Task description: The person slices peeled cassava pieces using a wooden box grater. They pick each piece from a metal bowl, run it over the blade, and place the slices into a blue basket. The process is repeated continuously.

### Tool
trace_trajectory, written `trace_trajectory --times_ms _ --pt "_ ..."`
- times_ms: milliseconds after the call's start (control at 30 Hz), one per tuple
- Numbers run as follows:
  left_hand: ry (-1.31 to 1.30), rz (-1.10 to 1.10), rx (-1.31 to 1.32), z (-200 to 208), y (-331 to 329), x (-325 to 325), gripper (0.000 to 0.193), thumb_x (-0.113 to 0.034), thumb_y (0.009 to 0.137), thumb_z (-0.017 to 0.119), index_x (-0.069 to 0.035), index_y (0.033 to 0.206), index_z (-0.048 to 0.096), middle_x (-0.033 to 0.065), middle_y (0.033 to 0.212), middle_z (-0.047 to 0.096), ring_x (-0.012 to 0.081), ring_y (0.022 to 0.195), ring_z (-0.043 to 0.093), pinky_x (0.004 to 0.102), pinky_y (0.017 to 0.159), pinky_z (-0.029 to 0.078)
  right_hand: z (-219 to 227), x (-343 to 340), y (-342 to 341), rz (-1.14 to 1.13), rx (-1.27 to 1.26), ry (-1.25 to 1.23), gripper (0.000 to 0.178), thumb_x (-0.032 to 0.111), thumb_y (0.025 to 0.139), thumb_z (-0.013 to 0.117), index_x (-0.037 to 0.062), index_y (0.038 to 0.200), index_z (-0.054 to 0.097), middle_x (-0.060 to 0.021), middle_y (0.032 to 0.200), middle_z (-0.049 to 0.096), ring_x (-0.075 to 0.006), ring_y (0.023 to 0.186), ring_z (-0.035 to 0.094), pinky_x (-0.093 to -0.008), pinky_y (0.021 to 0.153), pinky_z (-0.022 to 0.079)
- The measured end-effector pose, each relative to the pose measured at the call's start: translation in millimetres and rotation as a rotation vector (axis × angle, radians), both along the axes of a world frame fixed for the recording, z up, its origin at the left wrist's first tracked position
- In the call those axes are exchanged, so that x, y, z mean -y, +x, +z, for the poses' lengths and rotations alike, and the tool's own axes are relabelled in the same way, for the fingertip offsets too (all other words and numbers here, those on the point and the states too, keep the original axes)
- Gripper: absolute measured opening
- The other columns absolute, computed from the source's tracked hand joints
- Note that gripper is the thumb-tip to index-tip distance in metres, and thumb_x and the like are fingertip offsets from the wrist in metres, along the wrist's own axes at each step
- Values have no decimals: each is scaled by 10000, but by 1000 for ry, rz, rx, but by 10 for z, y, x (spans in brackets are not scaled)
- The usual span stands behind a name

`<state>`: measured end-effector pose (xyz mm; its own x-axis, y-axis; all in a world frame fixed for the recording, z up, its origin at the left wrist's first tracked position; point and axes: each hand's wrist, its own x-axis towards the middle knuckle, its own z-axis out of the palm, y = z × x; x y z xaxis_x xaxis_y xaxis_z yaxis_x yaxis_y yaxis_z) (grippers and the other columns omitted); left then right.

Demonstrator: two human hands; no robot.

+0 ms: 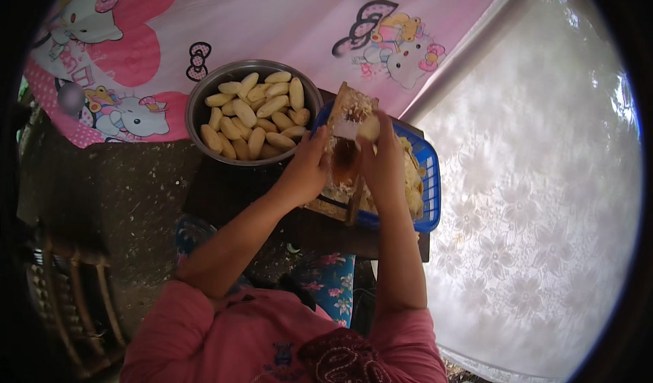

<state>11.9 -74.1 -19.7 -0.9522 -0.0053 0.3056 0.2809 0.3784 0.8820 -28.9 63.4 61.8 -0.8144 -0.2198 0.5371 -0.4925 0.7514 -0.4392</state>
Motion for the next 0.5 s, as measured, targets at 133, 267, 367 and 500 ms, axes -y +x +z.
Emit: trace_trajectory --times_ms 133,267,367,500 --pt "39 -44 47 50 0 33 608 -61 933 486 24 1483 242 327 1480 288 457 1415 238 454 1152 250 76 -58 -438 -133 89 -56 475 111 859 673 99 1293 480 -205 892 660 -309 893 688 -395 744 514" --pt "55 -43 70 101 -13 41 596 -63 936 484 28 1478 253 332 1493 260 454 1421 226 452 1156 247 19 -110 -16 50 14 -88 517 117 849 689 107 1317 469 -185 985 663 -298 975 676 -370 824 523" --pt "77 -21 56 102 9 26 588 -58 941 477 31 1476 251 319 1500 263 451 1424 221 450 1160 243 -89 -109 471 2 71 -62 512 103 844 683 83 1312 476 -217 1154 638 -357 1119 619 -406 910 488" --pt "9 -29 -15 69 23 28 578 -53 947 461 26 1478 246 313 1499 280 449 1426 216 438 1163 236 -127 -86 257 -37 -47 -47 500 108 860 661 57 1317 465 -221 1133 638 -397 1070 618 -430 884 485"
